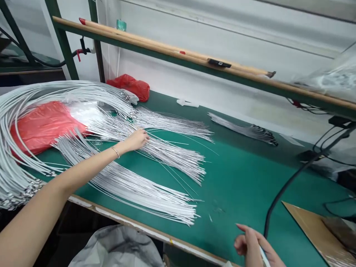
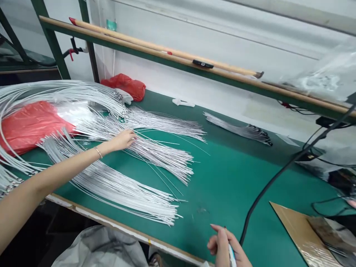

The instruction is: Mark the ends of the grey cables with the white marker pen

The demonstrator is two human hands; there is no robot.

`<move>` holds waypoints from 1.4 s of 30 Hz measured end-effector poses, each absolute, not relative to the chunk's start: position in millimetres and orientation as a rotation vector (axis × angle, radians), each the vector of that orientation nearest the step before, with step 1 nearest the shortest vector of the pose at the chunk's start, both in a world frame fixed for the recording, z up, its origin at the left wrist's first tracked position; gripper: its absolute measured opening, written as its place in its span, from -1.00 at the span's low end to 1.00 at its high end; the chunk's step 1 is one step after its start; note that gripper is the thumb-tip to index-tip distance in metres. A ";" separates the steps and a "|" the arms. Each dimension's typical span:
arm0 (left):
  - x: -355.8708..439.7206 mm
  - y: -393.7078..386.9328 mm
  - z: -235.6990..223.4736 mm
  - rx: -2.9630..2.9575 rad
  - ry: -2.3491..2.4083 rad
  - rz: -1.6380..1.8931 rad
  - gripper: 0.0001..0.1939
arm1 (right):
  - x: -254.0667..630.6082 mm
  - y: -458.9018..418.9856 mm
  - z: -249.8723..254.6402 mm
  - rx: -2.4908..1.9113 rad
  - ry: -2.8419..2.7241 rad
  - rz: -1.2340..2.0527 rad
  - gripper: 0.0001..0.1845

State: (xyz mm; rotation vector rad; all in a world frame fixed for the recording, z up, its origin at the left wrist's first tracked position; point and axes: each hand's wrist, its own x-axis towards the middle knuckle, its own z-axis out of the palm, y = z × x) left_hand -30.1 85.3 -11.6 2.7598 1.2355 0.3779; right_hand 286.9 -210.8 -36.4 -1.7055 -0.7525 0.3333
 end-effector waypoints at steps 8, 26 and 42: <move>8.8 -15.2 -30.8 2.657 0.734 -0.087 -0.80 | 268.4 -224.1 -47.2 -1.644 -0.895 0.357 -0.59; -1.6 -21.5 -12.7 2.390 0.567 0.037 -0.65 | 265.5 -235.6 -54.9 -1.615 -0.898 0.466 -0.60; 10.7 -64.9 11.4 2.280 0.392 0.087 -0.74 | 197.0 -187.0 -66.0 -1.280 -0.999 0.635 -0.64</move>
